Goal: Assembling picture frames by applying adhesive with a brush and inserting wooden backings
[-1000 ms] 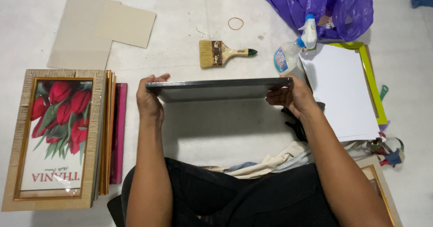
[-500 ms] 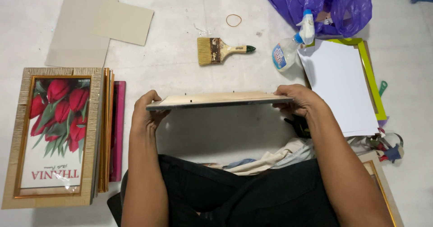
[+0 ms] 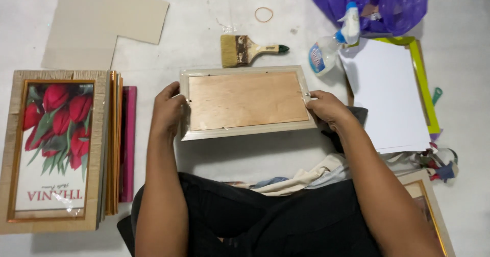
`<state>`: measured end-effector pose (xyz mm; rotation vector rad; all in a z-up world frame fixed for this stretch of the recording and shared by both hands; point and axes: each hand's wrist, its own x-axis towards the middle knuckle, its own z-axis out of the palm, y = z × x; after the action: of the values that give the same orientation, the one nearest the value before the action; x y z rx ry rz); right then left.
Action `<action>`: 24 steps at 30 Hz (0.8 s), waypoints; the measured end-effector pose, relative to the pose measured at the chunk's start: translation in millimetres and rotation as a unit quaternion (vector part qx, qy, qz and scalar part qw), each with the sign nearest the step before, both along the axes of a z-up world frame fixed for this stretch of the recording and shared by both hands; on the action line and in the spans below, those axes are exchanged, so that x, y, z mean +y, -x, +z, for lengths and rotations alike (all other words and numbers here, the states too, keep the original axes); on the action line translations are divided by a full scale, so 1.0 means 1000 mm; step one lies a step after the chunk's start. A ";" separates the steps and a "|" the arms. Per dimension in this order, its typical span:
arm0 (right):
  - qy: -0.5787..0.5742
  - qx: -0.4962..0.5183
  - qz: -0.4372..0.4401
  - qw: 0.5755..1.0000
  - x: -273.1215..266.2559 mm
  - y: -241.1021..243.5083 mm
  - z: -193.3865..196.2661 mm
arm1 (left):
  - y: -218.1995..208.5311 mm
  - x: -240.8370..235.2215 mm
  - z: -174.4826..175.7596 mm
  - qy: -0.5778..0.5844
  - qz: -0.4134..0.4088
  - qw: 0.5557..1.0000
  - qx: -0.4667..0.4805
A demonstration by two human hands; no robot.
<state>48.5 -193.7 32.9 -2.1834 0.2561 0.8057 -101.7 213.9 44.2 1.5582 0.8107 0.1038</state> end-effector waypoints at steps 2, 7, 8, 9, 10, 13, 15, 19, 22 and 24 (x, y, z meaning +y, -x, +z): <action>0.048 -0.015 0.034 0.998 -0.001 0.001 -0.019 | 0.003 -0.010 0.009 -0.021 -0.009 1.000 0.002; 0.116 -0.039 0.109 0.986 0.004 0.013 -0.013 | 0.003 -0.025 0.024 -0.066 -0.046 0.996 0.030; 0.113 -0.044 0.099 0.988 0.004 0.013 -0.015 | 0.003 -0.025 0.022 -0.082 -0.055 0.994 0.046; 0.110 -0.050 0.088 0.989 0.003 0.014 -0.017 | 0.003 -0.025 0.021 -0.097 -0.065 0.991 0.062; 0.110 -0.048 0.088 0.989 0.006 0.015 -0.015 | 0.004 -0.027 0.023 -0.097 -0.065 0.991 0.064; 0.105 -0.054 0.065 0.991 0.007 0.016 -0.019 | 0.004 -0.031 0.023 -0.126 -0.083 0.984 0.090; 0.086 -0.082 0.049 0.992 -0.001 0.009 -0.035 | 0.002 -0.027 0.012 -0.143 -0.083 0.982 0.088; 0.107 -0.114 0.104 0.982 -0.007 0.004 -0.041 | -0.002 -0.022 0.003 -0.195 -0.137 0.966 0.097; 0.144 -0.122 0.101 0.977 -0.007 0.006 -0.043 | -0.006 -0.020 -0.011 -0.247 -0.156 0.950 0.112; 0.149 -0.121 0.089 0.977 -0.001 0.011 -0.030 | -0.009 -0.016 -0.029 -0.293 -0.160 0.932 0.141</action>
<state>37.5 -194.5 3.4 -2.5907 0.0612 0.6169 -92.9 197.9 15.7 2.2937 0.7723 -0.1334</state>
